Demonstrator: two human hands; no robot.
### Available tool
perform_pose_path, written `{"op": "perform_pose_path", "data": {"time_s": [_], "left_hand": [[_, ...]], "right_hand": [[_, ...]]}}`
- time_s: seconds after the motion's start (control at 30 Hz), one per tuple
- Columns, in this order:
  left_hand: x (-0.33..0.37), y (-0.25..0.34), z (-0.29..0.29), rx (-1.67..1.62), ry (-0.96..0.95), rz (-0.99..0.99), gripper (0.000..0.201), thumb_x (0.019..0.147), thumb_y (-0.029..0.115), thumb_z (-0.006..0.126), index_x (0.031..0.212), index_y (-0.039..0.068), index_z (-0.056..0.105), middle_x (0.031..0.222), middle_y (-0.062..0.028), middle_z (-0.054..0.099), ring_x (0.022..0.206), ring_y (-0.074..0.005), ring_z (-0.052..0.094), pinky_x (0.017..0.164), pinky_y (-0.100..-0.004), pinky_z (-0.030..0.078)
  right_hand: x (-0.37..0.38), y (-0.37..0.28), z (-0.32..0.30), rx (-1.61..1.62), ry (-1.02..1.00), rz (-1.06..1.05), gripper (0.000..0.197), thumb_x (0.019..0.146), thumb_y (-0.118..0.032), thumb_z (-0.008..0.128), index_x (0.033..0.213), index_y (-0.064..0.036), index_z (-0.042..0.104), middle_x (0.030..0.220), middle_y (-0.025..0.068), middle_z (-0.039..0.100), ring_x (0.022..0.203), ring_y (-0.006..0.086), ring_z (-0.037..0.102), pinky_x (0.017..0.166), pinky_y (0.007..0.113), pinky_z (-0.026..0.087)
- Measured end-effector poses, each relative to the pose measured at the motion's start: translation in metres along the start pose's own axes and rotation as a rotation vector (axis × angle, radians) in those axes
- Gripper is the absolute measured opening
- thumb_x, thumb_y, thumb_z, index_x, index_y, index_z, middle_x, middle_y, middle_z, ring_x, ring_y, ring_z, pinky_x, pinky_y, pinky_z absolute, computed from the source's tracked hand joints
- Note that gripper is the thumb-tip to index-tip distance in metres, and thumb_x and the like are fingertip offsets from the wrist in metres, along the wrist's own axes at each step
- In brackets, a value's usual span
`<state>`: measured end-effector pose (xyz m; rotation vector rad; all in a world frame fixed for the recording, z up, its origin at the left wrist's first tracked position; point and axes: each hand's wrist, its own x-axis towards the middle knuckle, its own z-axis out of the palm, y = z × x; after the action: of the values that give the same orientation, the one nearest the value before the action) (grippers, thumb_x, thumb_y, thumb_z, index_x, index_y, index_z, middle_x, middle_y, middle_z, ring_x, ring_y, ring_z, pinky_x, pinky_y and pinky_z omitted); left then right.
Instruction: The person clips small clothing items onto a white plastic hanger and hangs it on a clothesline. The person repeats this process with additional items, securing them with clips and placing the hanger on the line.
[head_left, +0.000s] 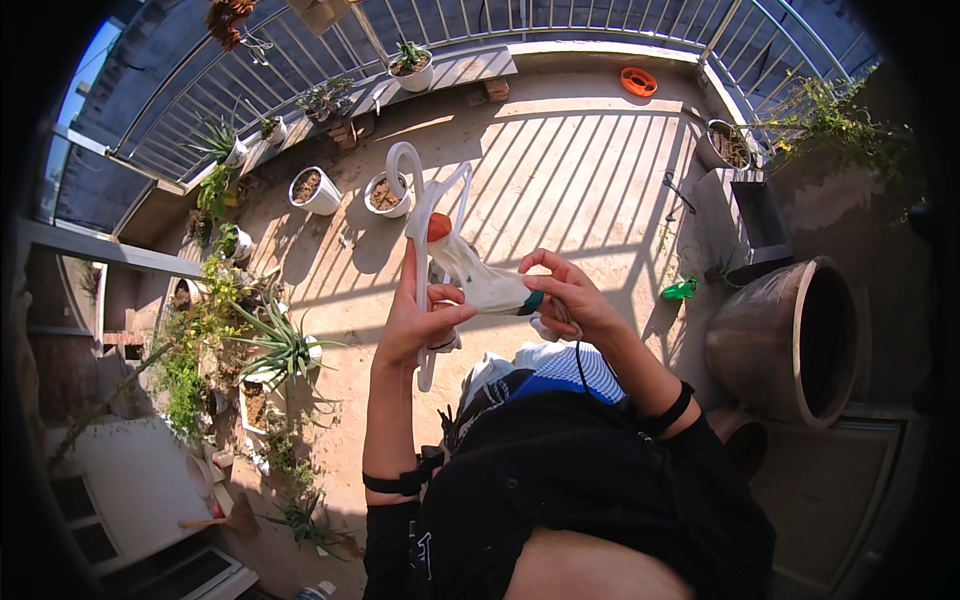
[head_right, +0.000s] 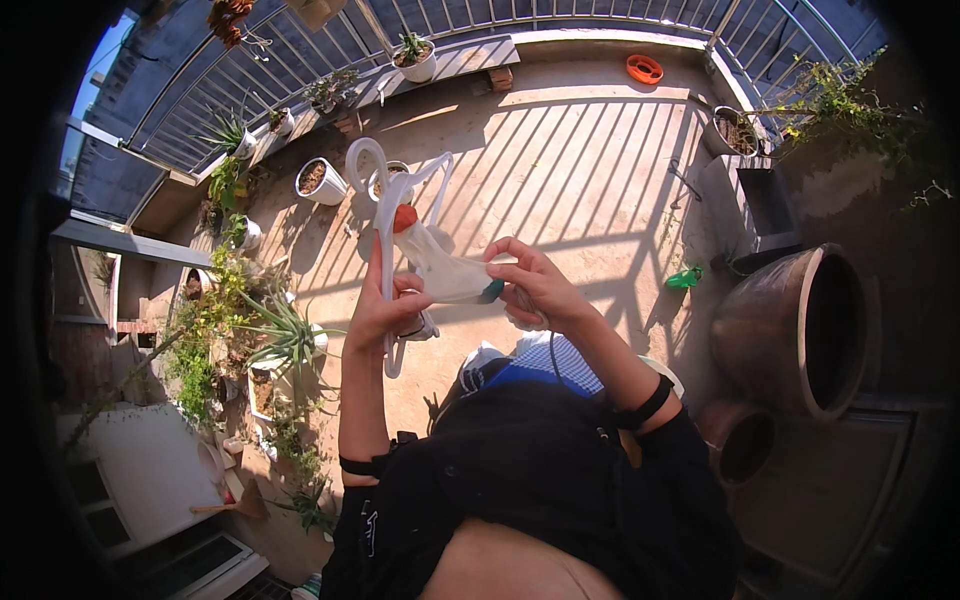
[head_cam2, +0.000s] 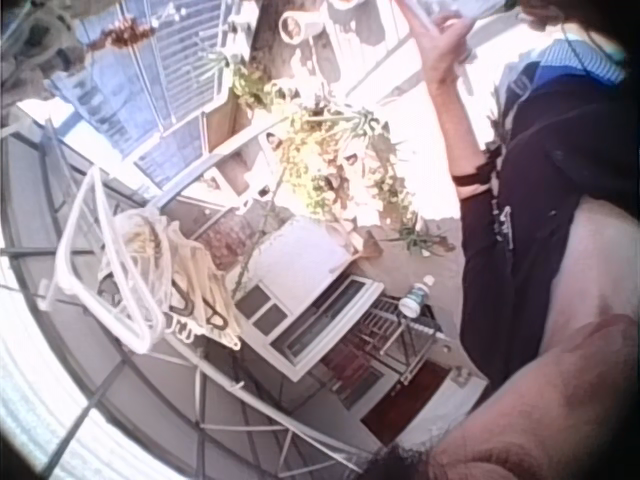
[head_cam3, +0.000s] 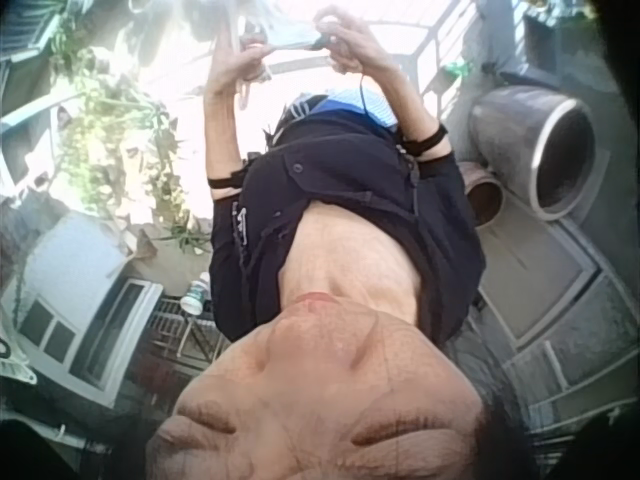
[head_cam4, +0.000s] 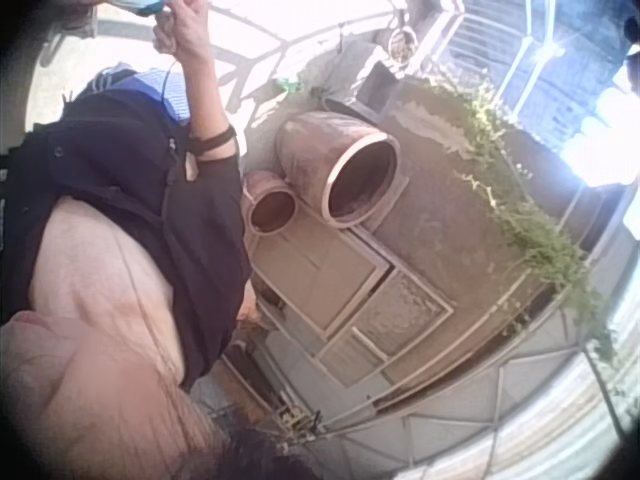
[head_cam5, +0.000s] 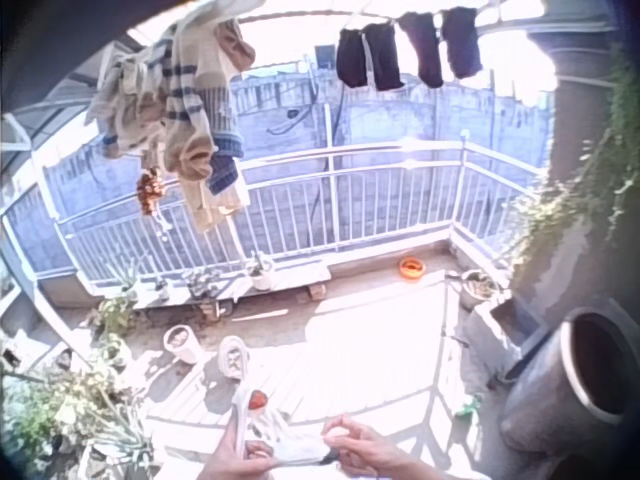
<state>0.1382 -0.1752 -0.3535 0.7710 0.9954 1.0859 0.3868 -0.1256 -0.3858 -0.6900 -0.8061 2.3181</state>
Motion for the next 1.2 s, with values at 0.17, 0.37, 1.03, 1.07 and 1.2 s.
{"op": "perform_pose_path", "data": {"time_s": [0.17,0.37,1.03,1.07,1.2], "left_hand": [[-0.002,0.000,0.000,0.068,-0.011,0.031,0.121,0.068,-0.010,0.077,0.158,0.018,0.001,0.083,-0.0093,0.067,0.068,-0.0095,0.064,0.052,-0.0193,0.045],[-0.003,0.004,0.014,0.120,-0.141,0.044,0.119,0.068,-0.008,0.079,0.158,0.013,0.003,0.070,-0.0089,0.066,0.058,-0.0103,0.064,0.049,-0.0194,0.045],[-0.015,0.010,-0.002,0.100,-0.176,-0.098,0.039,0.103,0.025,0.042,0.099,-0.009,0.062,0.045,-0.0064,0.052,0.030,-0.0053,0.031,0.033,-0.0199,0.023],[-0.014,0.010,-0.002,0.101,-0.185,-0.096,0.040,0.103,0.025,0.041,0.099,-0.010,0.061,0.045,-0.0067,0.052,0.030,-0.0056,0.031,0.032,-0.0200,0.023],[-0.014,0.007,0.001,0.113,-0.215,-0.120,0.043,0.103,0.027,0.039,0.097,-0.010,0.061,0.046,-0.0078,0.053,0.029,-0.0059,0.031,0.032,-0.0200,0.024]], "right_hand": [[0.009,-0.011,0.003,-0.142,-0.031,0.145,0.045,0.099,-0.045,0.048,0.120,-0.0052,0.052,0.067,0.0014,0.059,0.029,0.0058,0.034,0.026,0.022,0.024],[0.042,-0.009,0.014,-0.232,0.003,0.117,0.032,0.093,-0.029,0.060,0.111,-0.0026,0.065,0.079,0.0015,0.065,0.054,0.0073,0.056,0.046,0.022,0.043],[0.066,-0.062,-0.017,-0.084,-0.125,-0.189,0.036,0.090,-0.011,0.058,0.124,0.0016,0.060,0.105,0.0106,0.069,0.091,0.0166,0.069,0.079,0.030,0.057],[0.066,-0.061,-0.018,-0.088,-0.144,-0.193,0.034,0.090,-0.011,0.058,0.121,0.0018,0.062,0.103,0.0100,0.069,0.089,0.0161,0.068,0.078,0.029,0.057],[0.066,-0.062,-0.024,-0.147,-0.157,-0.158,0.027,0.087,-0.011,0.061,0.110,0.0024,0.066,0.097,0.0080,0.069,0.081,0.0142,0.067,0.073,0.027,0.056]]}}
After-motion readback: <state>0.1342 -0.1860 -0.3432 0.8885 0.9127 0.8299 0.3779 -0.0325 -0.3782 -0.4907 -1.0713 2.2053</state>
